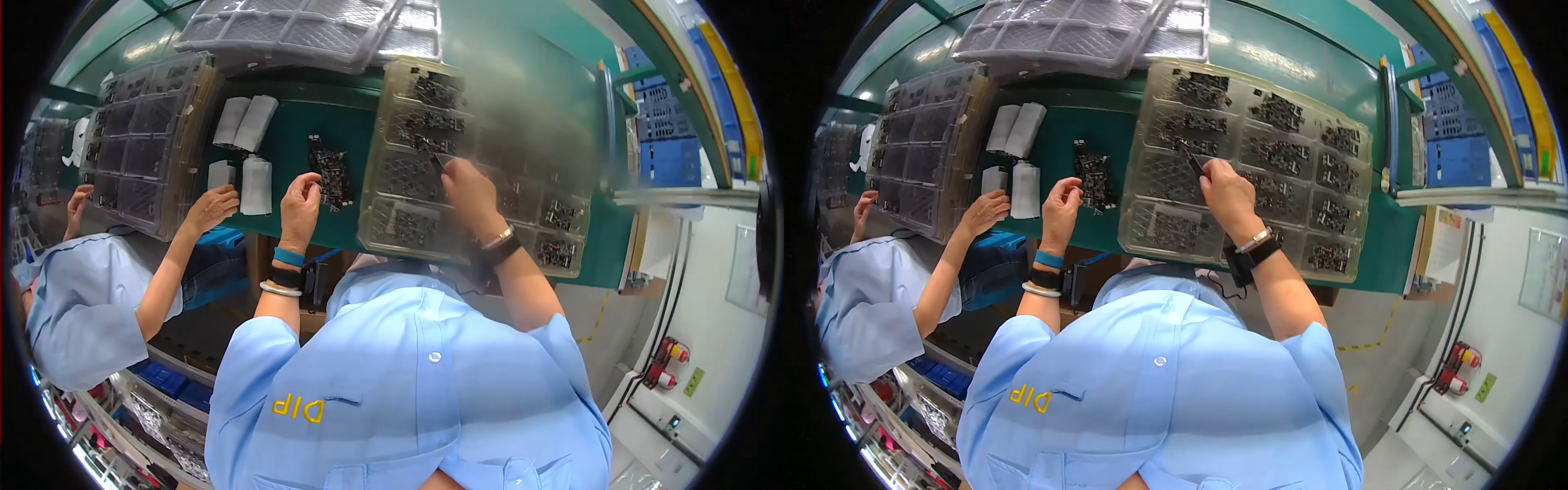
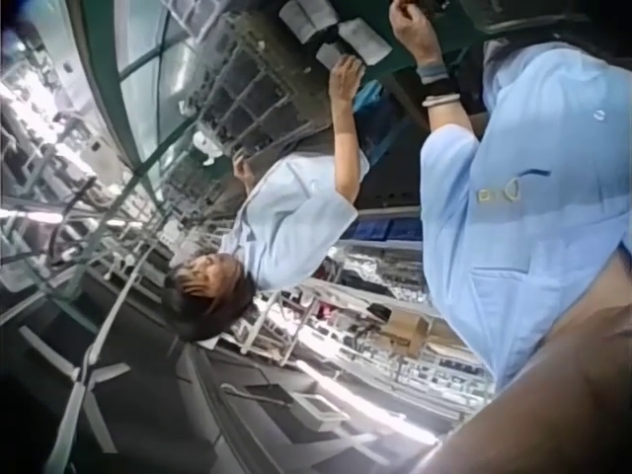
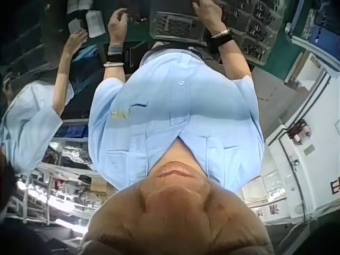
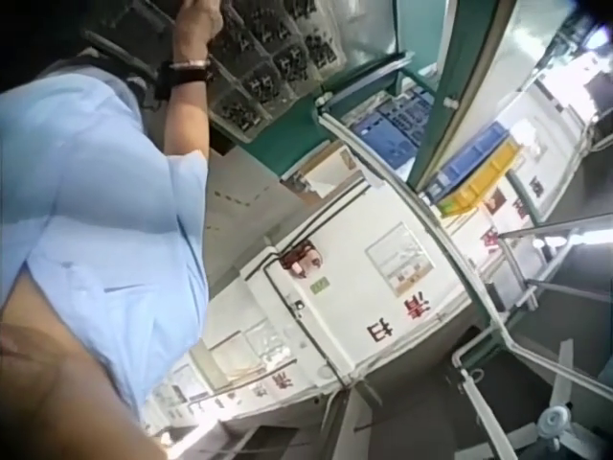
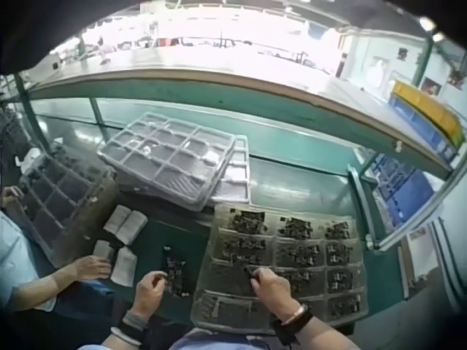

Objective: The person removes a circuit board from a foam sleeve, places it into a tray, and then picks up another circuit board to wrap it in the foam sleeve.

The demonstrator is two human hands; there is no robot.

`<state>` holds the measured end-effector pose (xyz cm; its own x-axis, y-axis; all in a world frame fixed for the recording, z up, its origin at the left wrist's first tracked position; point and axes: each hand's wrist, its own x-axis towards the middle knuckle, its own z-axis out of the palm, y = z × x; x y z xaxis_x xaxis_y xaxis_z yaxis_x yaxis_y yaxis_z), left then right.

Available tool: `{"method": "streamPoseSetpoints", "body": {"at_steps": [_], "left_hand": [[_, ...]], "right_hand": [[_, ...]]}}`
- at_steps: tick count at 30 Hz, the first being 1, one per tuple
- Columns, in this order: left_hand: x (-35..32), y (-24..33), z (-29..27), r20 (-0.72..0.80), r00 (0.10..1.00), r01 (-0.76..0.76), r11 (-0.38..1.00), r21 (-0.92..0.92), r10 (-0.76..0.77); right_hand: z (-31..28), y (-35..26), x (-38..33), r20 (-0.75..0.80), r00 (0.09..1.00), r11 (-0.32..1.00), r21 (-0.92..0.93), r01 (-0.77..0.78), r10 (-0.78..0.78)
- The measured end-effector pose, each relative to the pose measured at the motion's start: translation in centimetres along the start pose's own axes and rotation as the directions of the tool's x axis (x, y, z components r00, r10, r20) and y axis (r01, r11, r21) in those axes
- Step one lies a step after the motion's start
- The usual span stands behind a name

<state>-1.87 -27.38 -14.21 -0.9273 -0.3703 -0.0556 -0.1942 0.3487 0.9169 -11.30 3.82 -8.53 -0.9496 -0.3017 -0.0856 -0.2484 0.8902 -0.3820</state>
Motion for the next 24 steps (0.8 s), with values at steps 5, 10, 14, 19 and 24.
{"method": "streamPoseSetpoints", "body": {"at_steps": [5,10,14,19,24], "left_hand": [[0.8,-2.0,-0.7,-0.042,0.999,0.021,1.000,0.018,-0.021],[1.1,-2.4,-0.2,-0.083,0.996,-0.028,0.994,0.109,0.037],[2.0,-2.4,-0.1,-0.106,0.993,-0.035,0.983,0.181,0.055],[3.9,-4.1,0.9,-0.128,0.990,-0.007,0.943,0.334,0.053],[5.8,-2.4,2.6,-0.232,0.968,0.195,0.871,0.451,-0.096]], "right_hand": [[-0.7,-1.2,0.4,-0.107,0.968,0.955,-0.219,0.199,-0.226],[-0.6,-1.0,0.1,-0.022,0.888,0.820,-0.394,0.415,-0.460],[-0.5,-1.2,-0.9,-0.065,0.912,0.878,-0.307,0.368,-0.405],[-0.1,-1.1,-0.1,-0.054,0.919,0.889,-0.283,0.361,-0.391],[-0.1,-1.4,-0.2,-0.076,0.949,0.920,-0.280,0.275,-0.307]]}}
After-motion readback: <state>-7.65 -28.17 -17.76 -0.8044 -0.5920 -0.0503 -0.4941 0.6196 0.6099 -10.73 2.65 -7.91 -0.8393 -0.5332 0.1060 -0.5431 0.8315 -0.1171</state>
